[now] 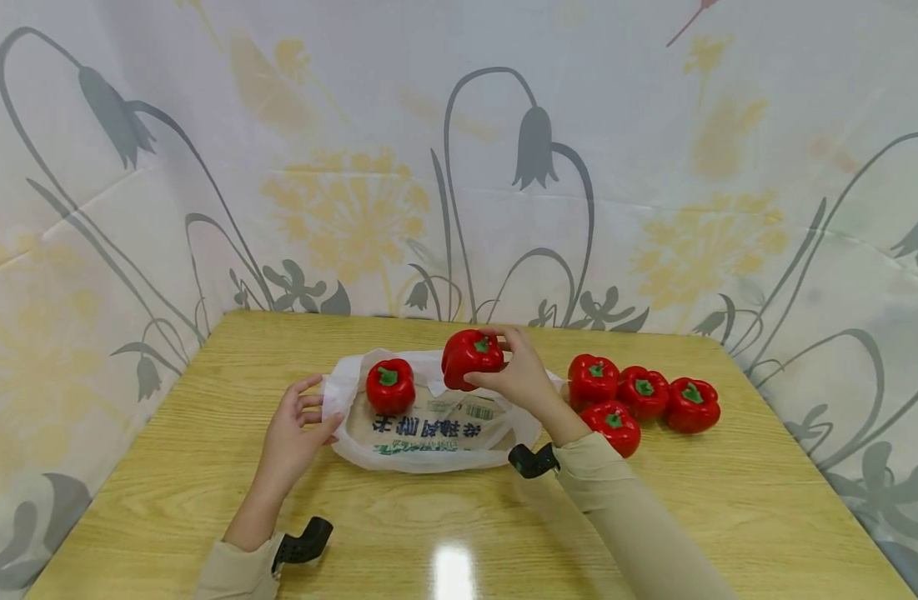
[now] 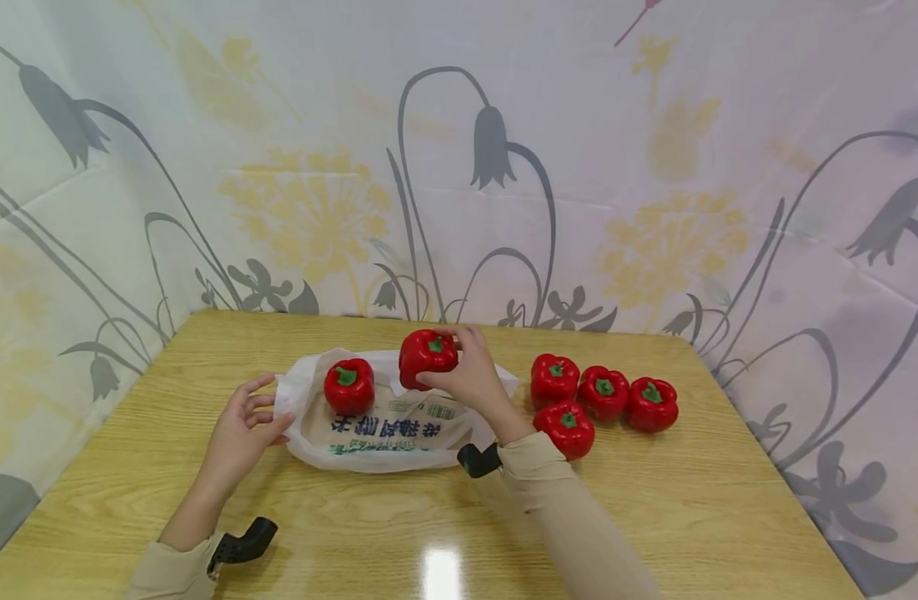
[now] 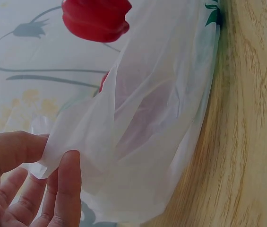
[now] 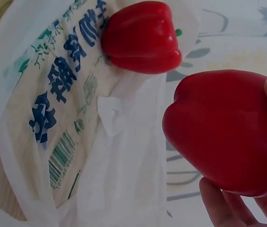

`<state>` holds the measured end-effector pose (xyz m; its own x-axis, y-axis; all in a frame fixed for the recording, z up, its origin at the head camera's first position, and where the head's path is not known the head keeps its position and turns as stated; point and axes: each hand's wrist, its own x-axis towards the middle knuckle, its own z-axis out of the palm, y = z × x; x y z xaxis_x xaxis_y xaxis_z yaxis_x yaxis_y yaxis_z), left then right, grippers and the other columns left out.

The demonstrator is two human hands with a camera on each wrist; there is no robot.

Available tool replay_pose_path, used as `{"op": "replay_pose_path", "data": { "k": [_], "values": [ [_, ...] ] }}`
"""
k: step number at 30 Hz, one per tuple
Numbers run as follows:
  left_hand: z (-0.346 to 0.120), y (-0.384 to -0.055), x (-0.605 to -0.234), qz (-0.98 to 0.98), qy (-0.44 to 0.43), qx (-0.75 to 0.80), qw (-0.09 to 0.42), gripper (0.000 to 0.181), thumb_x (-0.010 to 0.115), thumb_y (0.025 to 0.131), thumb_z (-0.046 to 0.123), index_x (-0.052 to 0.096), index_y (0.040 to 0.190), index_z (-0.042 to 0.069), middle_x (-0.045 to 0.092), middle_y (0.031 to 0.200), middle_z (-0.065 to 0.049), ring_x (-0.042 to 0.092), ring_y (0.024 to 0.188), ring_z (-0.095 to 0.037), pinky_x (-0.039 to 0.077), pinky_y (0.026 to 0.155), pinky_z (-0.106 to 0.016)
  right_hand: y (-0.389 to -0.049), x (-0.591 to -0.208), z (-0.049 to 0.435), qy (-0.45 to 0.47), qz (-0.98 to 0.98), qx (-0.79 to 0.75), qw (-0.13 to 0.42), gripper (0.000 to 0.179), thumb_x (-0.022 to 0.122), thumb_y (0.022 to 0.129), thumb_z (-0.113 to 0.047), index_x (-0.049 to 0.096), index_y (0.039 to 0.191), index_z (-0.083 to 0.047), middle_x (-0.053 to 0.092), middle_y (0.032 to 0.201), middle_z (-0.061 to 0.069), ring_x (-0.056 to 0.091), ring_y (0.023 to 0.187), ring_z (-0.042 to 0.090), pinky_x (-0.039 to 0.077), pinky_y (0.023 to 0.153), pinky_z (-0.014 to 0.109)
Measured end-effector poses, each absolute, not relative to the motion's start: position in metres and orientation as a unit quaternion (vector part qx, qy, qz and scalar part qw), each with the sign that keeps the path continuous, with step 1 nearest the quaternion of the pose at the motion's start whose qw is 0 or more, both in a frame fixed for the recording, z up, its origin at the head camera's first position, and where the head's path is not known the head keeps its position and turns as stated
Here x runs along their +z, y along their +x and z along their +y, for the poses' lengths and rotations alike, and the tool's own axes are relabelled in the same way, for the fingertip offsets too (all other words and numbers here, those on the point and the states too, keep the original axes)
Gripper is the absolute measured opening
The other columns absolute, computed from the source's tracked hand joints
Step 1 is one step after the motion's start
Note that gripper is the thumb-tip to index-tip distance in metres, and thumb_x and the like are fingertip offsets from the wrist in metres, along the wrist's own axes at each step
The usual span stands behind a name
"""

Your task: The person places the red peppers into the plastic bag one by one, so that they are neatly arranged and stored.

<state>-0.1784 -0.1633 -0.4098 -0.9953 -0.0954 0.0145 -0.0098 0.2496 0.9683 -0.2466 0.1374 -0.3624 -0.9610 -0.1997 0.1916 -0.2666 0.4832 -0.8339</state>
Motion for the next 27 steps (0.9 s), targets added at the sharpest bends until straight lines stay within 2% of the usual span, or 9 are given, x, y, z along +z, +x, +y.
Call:
{"op": "replay_pose_path", "data": {
  "k": [19,27],
  "values": [
    [-0.164,-0.179,-0.411,-0.789,0.03,-0.612,0.039,0.061,0.063,0.088,0.002,0.033,0.14,0.009,0.048,0.119,-0.018,0.053,0.097,-0.029,0.056,0.065,-0.028,-0.272,-0.381,0.118,0.134,-0.882,0.452,0.016,0.061,0.083,0.069,-0.014,0.053,0.122,-0.008,0.04,0.128,0.011,0.046,0.108,0.029,0.051,0.082,0.043],
    [-0.164,-0.179,-0.41,-0.789,0.029,-0.613,0.04,0.06,0.063,0.088,0.002,0.034,0.14,0.01,0.048,0.118,-0.018,0.053,0.097,-0.03,0.056,0.065,-0.028,-0.279,-0.391,0.11,0.148,-0.886,0.439,-0.01,0.059,0.083,0.069,-0.015,0.053,0.119,-0.008,0.041,0.124,0.01,0.047,0.106,0.028,0.052,0.08,0.042]
  ]
}}
